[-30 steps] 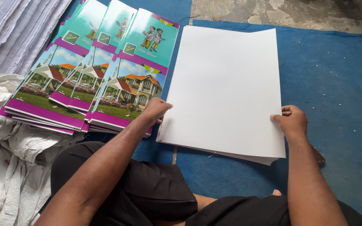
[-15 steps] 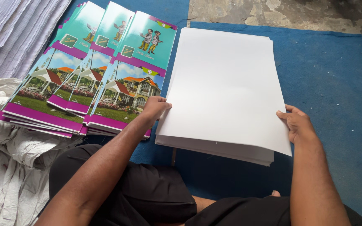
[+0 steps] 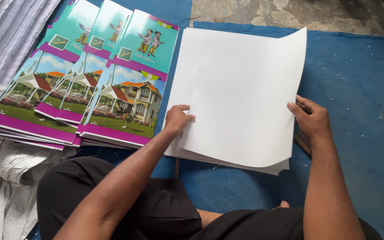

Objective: The person sits on a blue mat and repeatedly folds a printed cover sheet over a stack of white pages, then uses a wooden block to press and crease the spine fold. The person repeats this folding and pressing cycle multiple times on the same stack.

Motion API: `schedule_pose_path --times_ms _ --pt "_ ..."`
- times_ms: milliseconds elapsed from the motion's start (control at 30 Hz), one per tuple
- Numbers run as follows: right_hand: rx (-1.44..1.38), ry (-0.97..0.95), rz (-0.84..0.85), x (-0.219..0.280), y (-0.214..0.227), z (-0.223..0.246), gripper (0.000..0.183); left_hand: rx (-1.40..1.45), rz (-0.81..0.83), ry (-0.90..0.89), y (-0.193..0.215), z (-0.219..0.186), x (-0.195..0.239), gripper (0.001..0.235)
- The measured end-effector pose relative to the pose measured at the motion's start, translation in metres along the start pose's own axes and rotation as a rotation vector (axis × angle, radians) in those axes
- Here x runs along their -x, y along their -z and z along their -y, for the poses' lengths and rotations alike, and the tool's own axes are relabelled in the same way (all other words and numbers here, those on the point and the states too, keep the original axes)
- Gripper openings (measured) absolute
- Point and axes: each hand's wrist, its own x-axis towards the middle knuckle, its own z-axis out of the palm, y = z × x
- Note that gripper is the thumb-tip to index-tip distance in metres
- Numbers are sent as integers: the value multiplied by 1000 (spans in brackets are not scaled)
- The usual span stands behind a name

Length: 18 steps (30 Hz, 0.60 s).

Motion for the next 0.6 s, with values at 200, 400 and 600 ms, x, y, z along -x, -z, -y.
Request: schedule_pose_path --times_ms 200,400,600 --pt "173 101 39 0 -23 1 64 -171 15 -36 -14 -15 11 53" --pt "192 200 183 -4 -59 -1 56 -306 4 -142 -6 -24 20 46" --pt "389 448 201 -2 -92 -1 52 -432 4 -168 -6 -28 17 32"
